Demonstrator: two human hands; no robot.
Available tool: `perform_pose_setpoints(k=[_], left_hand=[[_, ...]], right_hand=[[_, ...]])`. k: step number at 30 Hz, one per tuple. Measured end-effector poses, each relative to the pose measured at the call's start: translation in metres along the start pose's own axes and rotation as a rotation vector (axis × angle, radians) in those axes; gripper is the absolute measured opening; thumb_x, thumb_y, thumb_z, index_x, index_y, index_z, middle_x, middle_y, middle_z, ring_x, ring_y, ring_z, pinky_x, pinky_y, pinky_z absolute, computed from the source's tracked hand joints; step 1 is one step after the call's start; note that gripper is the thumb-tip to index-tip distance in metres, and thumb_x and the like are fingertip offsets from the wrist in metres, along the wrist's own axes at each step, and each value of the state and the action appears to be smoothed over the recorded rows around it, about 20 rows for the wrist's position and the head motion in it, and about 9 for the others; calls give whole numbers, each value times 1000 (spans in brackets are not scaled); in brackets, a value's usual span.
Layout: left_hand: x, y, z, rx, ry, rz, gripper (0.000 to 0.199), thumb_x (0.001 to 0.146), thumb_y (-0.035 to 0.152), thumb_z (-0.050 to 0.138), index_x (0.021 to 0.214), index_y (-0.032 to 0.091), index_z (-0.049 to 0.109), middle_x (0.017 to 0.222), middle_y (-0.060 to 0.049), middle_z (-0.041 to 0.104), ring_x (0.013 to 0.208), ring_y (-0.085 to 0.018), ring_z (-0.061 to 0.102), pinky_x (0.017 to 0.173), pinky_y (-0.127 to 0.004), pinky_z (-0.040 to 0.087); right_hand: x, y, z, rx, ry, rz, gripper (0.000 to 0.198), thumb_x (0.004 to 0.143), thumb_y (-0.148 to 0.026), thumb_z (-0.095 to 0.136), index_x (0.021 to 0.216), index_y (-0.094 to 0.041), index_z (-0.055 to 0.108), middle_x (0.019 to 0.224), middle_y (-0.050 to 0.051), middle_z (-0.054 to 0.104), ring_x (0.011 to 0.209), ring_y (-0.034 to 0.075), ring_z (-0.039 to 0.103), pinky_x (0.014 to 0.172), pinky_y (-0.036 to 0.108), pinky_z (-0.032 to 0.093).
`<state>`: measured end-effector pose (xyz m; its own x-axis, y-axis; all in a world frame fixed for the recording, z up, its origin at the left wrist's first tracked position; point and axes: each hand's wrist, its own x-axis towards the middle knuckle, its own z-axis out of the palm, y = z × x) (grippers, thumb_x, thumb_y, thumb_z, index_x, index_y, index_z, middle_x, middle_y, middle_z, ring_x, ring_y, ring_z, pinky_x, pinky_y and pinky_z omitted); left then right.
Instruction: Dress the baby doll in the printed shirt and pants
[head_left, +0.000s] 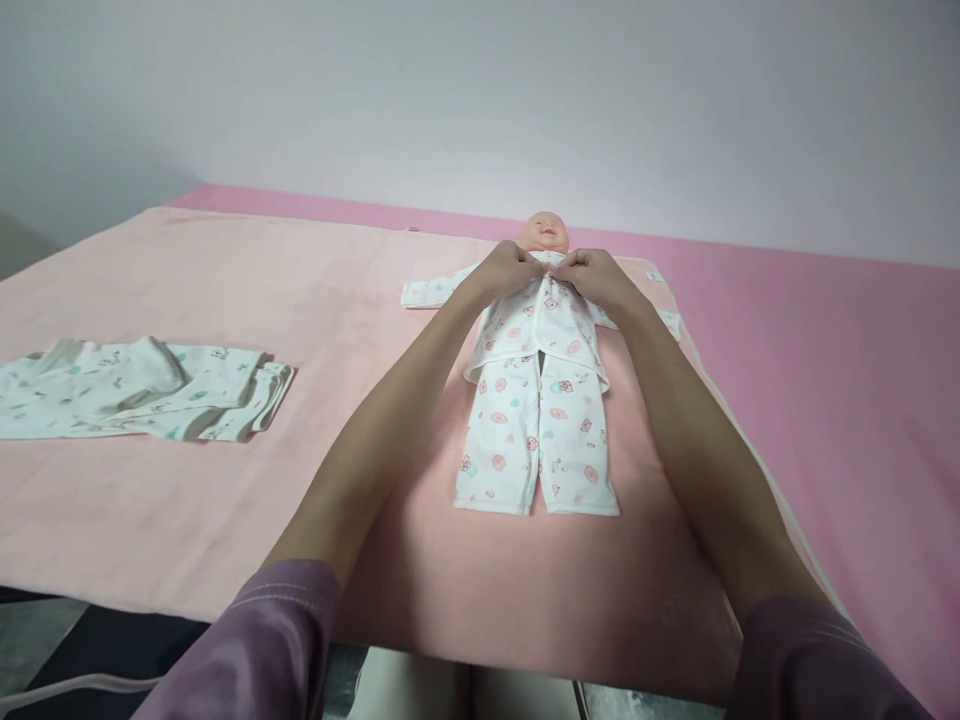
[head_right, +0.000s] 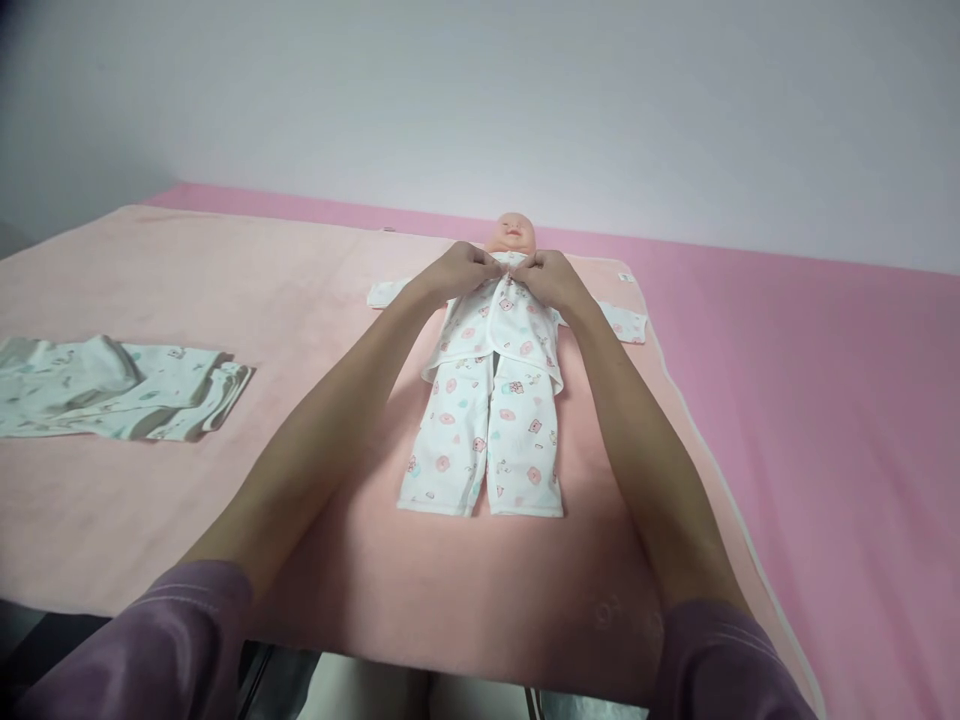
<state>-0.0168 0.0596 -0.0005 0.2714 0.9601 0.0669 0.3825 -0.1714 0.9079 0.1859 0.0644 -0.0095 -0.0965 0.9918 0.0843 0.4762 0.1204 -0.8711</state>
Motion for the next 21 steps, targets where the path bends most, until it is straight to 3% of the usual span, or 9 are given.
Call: perform_pose_setpoints(k=[4,6,9,12,16,21], left_hand=[[1,1,6,7,13,29,46,95,29,73,66,22,38,62,2,30,63,-13,36,65,-32,32],[0,1,11,38,52,22,37,97,33,71,73,22,46,65,1,42,68,-15,48,69,-31,39],[-2,0,17,92,150,-23,25,101,43,69,96,22,56,87,-4,65,88,-20,64,85,-32,49],[2,-2,20,143,199,-50,24,104,46,64,108,23,58,105,-8,73,104,-25,70,97,-36,52],[22,-5,16,202,242,-60,16,99,33,64,90,22,56,91,-9,70,100,-28,71,93,-40,54],[48,-8,12,90,167,-78,31,94,29,65,71,21,46,67,-5,51,83,-25,67,78,-39,54]], right_hand=[[0,-2,-2,-153,51,-113,20,91,-30,81,82,-22,66,82,7,64,80,22,56,71,35,44],[5,1,-3,-185,84,-87,17,94,-33,78,87,-22,65,86,7,67,84,24,59,76,35,47],[19,8,-1,-192,141,-40,24,92,-40,80,98,-22,66,94,5,71,90,24,63,83,35,50],[32,15,6,-159,169,-89,28,94,-45,81,102,-21,69,97,4,71,94,23,63,88,35,52],[38,22,14,-59,156,-86,28,95,-46,84,99,-21,73,88,2,65,87,21,60,84,34,53],[39,24,7,56,94,-15,32,91,-47,89,98,-18,77,81,1,62,80,19,59,76,33,54]])
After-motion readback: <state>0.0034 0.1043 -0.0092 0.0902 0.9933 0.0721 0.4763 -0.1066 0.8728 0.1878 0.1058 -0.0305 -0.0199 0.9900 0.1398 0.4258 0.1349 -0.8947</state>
